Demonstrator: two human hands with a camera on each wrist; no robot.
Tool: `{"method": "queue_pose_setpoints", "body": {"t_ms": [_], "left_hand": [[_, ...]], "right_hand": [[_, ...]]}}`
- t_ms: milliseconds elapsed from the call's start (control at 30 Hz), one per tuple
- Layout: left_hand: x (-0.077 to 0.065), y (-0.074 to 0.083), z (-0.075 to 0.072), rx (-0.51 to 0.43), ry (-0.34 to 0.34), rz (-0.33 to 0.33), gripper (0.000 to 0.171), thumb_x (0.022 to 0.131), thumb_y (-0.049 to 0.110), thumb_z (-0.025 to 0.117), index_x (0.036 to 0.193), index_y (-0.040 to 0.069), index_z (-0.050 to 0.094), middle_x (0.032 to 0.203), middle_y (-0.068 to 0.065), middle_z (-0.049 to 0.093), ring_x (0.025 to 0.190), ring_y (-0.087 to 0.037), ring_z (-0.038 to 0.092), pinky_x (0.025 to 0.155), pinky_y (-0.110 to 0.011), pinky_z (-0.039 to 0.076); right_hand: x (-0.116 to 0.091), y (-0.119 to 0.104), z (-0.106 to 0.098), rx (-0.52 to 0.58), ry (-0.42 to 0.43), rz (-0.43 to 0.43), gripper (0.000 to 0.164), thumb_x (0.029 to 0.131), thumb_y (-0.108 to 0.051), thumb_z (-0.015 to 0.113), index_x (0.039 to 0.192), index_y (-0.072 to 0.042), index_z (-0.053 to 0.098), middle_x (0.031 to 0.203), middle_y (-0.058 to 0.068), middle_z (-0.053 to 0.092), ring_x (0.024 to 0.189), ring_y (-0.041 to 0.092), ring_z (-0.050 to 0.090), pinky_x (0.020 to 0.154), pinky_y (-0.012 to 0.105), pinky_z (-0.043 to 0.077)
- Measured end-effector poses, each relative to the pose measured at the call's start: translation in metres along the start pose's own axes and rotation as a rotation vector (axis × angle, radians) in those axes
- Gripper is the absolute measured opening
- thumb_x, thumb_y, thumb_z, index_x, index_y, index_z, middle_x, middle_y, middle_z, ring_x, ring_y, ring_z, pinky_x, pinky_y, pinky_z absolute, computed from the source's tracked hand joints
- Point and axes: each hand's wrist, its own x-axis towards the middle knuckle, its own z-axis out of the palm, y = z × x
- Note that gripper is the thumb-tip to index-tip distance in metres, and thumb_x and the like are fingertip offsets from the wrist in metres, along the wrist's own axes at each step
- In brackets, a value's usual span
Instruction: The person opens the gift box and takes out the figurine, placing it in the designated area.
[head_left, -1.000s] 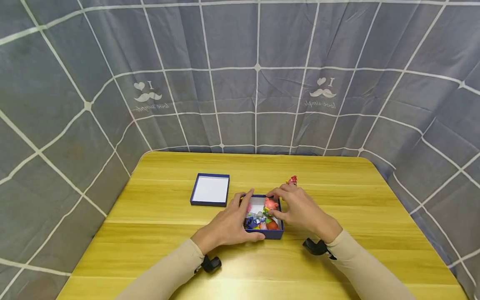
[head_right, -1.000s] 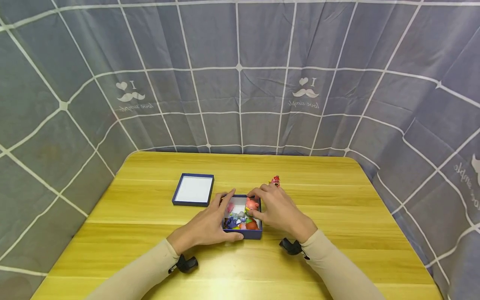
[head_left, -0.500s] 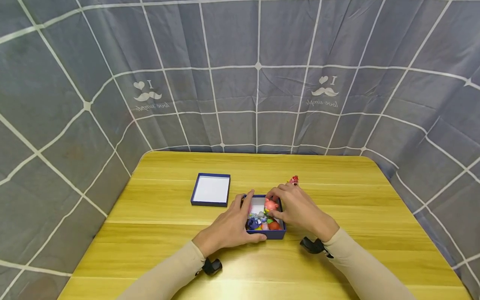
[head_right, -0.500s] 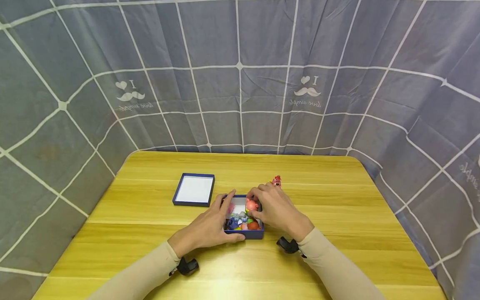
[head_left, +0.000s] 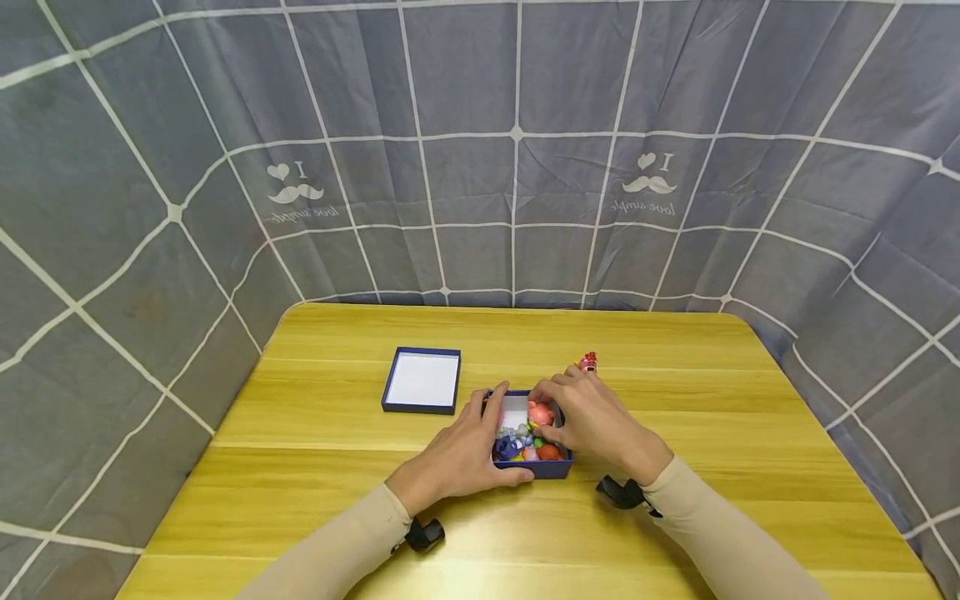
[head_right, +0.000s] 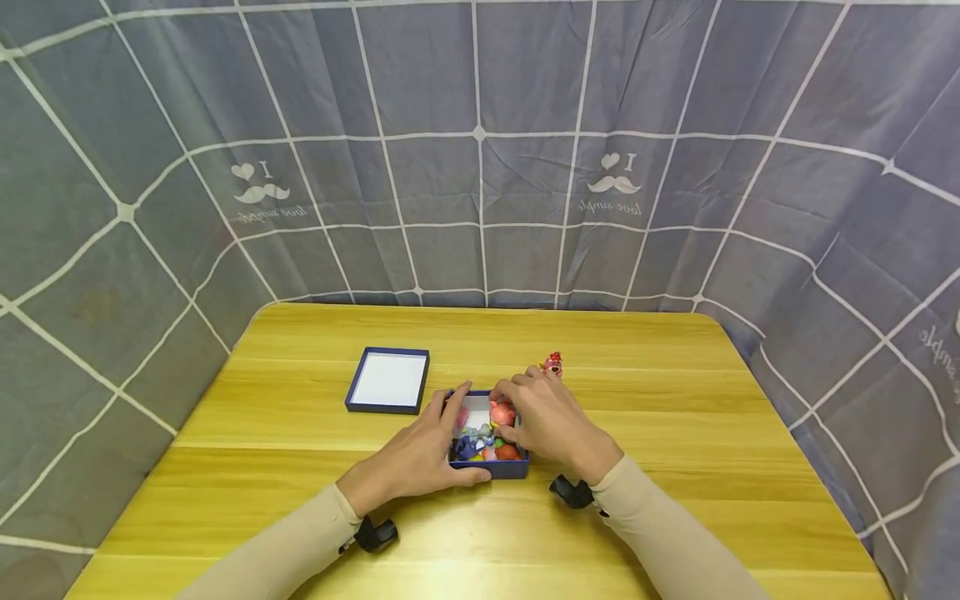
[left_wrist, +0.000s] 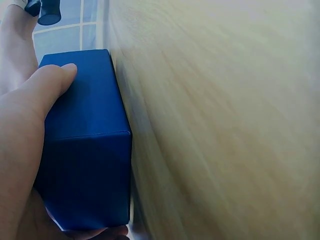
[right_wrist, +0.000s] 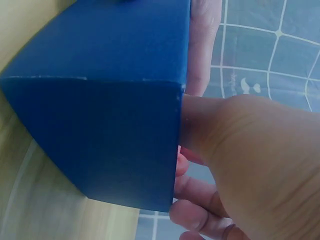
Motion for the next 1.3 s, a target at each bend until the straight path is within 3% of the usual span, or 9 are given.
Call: {"method": "queue_pose_setpoints", "body": {"t_ms": [367,700,1300], "left_hand": [[0.001,-0.001,0.002,-0.006,0.001,0.012,0.137,0.092,0.083,0.084,0.188,0.014,0.016,0.172,-0.024,0.045,0.135,-0.031,0.066,0.102,-0.055,0.068],[0.0,-0.001,0.0,-0.004,-0.006,0.017,0.137,0.093,0.082,0.084,0.188,0.012,0.014,0.177,-0.029,0.041,0.141,-0.038,0.067,0.106,-0.059,0.068],[0.001,-0.002,0.0,0.009,0.005,0.037,0.137,0.093,0.079,0.086,0.187,0.009,0.016,0.169,-0.028,0.047,0.132,-0.032,0.068,0.098,-0.053,0.069]], "right_hand": [[-0.003,0.002,-0.005,0.065,0.017,0.05,0.046,0.086,-0.023,0.104,0.125,-0.01,0.084,0.116,0.006,0.087,0.104,0.026,0.075,0.093,0.048,0.066],[-0.005,0.003,-0.017,0.179,0.01,0.133,0.045,0.092,-0.017,0.096,0.133,-0.009,0.081,0.128,0.008,0.083,0.112,0.026,0.079,0.097,0.049,0.07],[-0.007,0.022,-0.037,0.257,0.118,0.125,0.04,0.092,-0.007,0.092,0.131,-0.005,0.081,0.12,0.008,0.085,0.101,0.021,0.08,0.089,0.046,0.071]]}}
